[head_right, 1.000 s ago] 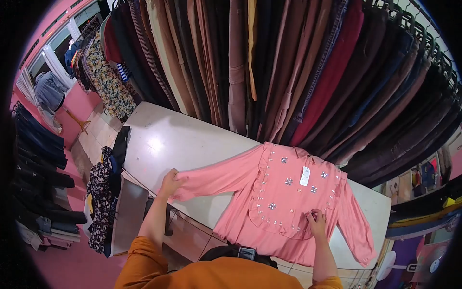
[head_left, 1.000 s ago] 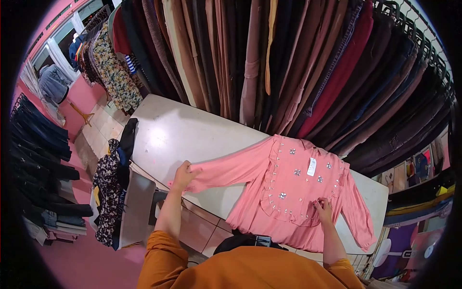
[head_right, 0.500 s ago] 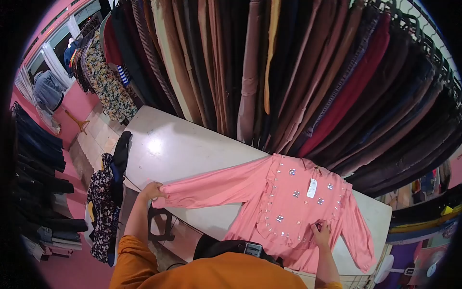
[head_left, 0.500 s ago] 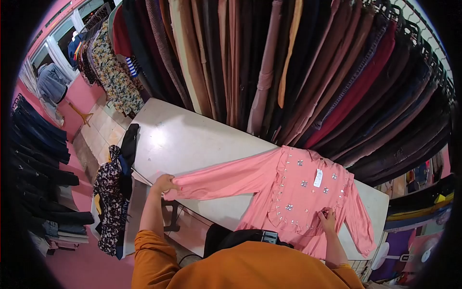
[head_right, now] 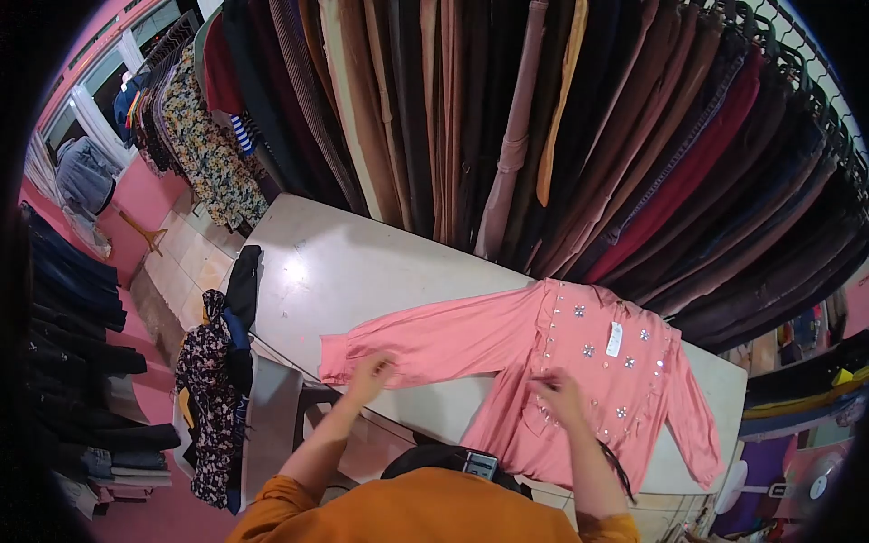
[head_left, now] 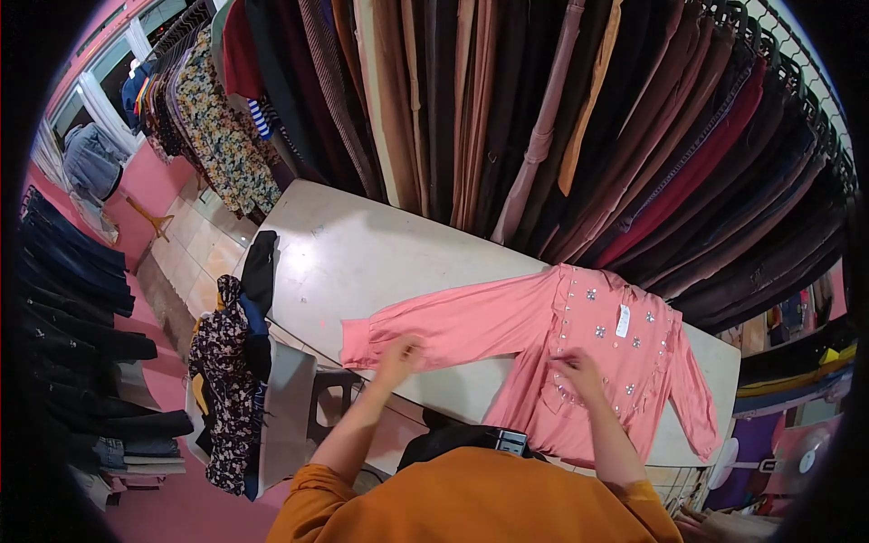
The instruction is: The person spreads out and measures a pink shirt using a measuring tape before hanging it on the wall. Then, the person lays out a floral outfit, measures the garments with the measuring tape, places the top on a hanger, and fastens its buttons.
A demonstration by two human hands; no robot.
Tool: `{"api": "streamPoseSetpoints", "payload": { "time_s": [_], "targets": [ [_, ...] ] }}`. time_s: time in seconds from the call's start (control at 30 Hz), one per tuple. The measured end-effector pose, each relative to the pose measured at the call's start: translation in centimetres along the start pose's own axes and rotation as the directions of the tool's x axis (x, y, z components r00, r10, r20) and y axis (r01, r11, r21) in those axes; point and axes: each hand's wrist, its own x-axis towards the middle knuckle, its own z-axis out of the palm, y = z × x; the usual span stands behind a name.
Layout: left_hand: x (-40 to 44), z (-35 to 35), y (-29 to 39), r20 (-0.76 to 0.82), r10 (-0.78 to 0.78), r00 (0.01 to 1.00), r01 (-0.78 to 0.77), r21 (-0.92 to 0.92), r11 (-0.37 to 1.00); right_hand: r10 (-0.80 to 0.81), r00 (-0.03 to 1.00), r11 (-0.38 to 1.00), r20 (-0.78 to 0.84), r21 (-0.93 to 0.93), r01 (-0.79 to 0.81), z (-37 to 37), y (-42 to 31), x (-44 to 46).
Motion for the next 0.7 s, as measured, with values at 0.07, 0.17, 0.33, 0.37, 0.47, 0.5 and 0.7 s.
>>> {"api": "streamPoseSetpoints", "payload": {
  "time_s": [0.07, 0.17, 0.33, 0.37, 0.47, 0.5, 0.7],
  "targets": [
    [-0.4, 3.5, 1.8, 0.316, -0.109, 0.943, 0.233, -0.388, 0.892, 0.079, 0.971, 0.985, 0.227, -0.169, -0.04, 6.3, -4.8, -0.1],
    [-0.7, 4.4, 5.6, 0.426, -0.178, 0.887, 0.414, -0.564, 0.715, -0.076, 0.921, 0.981, 0.383, -0.136, 0.137, 12.4, -4.3, 1.2],
    [-1.4, 3.3, 4.2, 0.312, -0.223, 0.923, 0.376, -0.613, 0.695, -0.045, 0.914, 0.987, 0.404, -0.124, 0.104, 15.8, -4.7, 1.7],
    [-1.6, 3.1, 4.0, 0.291, -0.238, 0.927, 0.37, -0.597, 0.712, -0.059, 0.902, 0.985, 0.428, -0.123, 0.123, 16.2, -4.6, 1.5],
    [-1.9, 3.1, 2.4, 0.26, -0.279, 0.925, 0.377, -0.521, 0.766, -0.098, 0.891, 0.974, 0.443, -0.143, 0.178, 17.0, -3.8, 1.5],
    [-1.6, 2.8, 1.5, 0.254, -0.281, 0.926, 0.375, -0.521, 0.767, -0.122, 0.896, 0.963, 0.428, -0.169, 0.212, 17.1, -3.6, 1.6],
    [-0.5, -6.8, -7.5, -0.424, -0.186, 0.886, 0.267, 0.14, 0.954, -0.182, 0.983, 0.892, 0.035, -0.415, 0.18, 9.0, -3.0, 8.4]
  ]
}}
